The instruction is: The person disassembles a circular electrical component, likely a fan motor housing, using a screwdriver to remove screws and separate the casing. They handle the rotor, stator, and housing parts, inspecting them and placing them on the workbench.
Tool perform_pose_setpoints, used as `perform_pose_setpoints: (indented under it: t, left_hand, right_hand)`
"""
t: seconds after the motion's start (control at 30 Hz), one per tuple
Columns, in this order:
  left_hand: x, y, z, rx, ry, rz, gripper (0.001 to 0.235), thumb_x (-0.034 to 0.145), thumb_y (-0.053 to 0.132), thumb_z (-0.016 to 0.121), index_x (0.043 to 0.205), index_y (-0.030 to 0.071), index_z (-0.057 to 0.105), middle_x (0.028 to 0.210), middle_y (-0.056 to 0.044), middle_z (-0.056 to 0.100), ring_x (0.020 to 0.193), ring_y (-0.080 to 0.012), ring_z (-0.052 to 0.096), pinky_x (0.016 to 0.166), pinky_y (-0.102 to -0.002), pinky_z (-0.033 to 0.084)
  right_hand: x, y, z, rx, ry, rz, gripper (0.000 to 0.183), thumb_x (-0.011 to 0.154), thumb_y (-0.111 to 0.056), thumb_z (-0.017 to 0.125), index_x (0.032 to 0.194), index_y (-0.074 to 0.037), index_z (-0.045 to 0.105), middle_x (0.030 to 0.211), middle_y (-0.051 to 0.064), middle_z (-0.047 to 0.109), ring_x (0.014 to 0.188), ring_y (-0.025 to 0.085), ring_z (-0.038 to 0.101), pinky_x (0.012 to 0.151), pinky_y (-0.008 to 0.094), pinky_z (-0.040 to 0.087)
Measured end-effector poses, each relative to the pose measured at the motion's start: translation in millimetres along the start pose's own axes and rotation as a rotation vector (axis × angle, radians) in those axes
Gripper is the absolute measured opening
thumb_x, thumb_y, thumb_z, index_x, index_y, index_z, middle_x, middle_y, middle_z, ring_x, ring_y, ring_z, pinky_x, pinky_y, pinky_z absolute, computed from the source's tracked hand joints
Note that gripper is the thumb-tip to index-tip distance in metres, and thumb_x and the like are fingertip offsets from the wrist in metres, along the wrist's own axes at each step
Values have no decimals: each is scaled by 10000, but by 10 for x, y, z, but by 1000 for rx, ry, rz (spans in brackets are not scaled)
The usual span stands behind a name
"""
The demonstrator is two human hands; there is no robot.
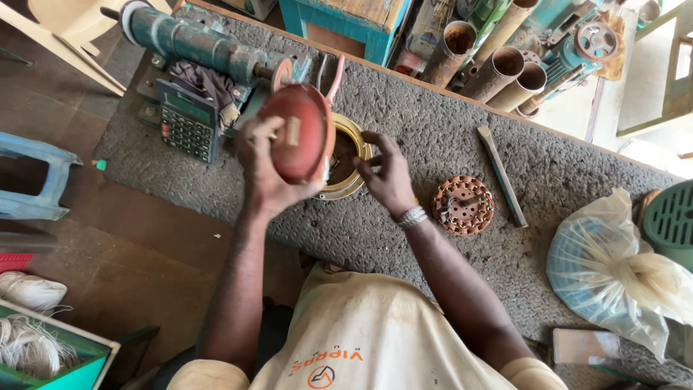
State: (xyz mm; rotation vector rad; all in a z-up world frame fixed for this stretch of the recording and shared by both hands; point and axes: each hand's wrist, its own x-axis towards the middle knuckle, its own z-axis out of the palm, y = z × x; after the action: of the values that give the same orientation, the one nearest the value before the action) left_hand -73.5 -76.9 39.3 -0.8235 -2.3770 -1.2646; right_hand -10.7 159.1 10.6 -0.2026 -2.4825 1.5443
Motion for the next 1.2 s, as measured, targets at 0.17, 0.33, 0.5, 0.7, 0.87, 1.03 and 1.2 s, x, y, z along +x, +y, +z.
perform_pose_setpoints:
  t: [0.17, 0.33, 0.5, 0.7, 0.87, 1.03, 1.2]
  left_hand:
    - [-177, 88, 334, 319, -275, -160, 1196, 323, 418, 1015, 1376, 265, 471, 1519, -157, 285, 1434, -446, 295, 1051, -760, 309]
    - [-96, 58, 680, 383, -274, -91, 1201, 418, 441, 1040, 1438, 218, 447, 1593, -165, 214, 1491, -510, 184, 1051, -845, 191]
    - [-170, 45, 687, 395, -309, -48, 1198, 449, 417, 1033, 1470, 227, 435, 1601, -146, 229, 1490, -525, 186, 1090, -816, 202]
    - [-319, 68, 577, 389, -365, 7, 1164, 519, 387, 1014, 1508, 236, 420, 1619, -113, 255, 1509, -514, 190, 1158, -771, 216]
    - [-323, 18, 551, 430, -408, 83, 1116, 566, 372, 1007, 1507, 242, 421, 1640, -155, 228, 1517, -537, 153, 1146, -771, 210]
    - [-290, 108, 396, 398, -452, 70, 1243, 507, 399, 1010, 1554, 204, 371, 1637, -182, 234, 1496, -561, 159, 1140, -763, 202]
    - [-284, 359, 428, 273, -360, -43, 1082, 604, 310, 960, 1531, 143, 428, 1589, -247, 380, 1497, -467, 346, 1197, -646, 278]
  right_hand:
    - [-178, 256, -243, 202, 19, 205, 461, 919, -113, 680, 1359, -57, 556, 1401, 116, 597, 780, 153, 680, 593, 278, 603]
    - [-469, 497, -322, 340, 31, 208, 392, 998, -151, 711, 1352, -26, 598, 1252, 159, 650, 842, 108, 643, 625, 250, 531]
    - [-622, 663, -204, 268, -2, 241, 418, 960, -189, 710, 1342, -57, 599, 1301, 111, 668, 826, 120, 676, 670, 259, 582]
    - [-530, 709, 14, 176, -62, 22, 564, 1005, -203, 710, 1490, -35, 475, 1447, 151, 581, 1099, 228, 689, 828, 338, 619]
    - [-371, 768, 188, 223, -94, 228, 700, 994, -278, 663, 1561, -70, 309, 1473, 161, 560, 1011, 241, 753, 826, 363, 634]
    - [-292, 564, 234, 55, -20, 169, 738, 982, -264, 727, 1575, -98, 321, 1305, 171, 697, 1040, 237, 734, 876, 382, 585]
    - [-737, 54, -292, 208, -84, 145, 694, 920, -137, 762, 1515, -107, 407, 1177, 85, 689, 809, 191, 720, 673, 337, 612]
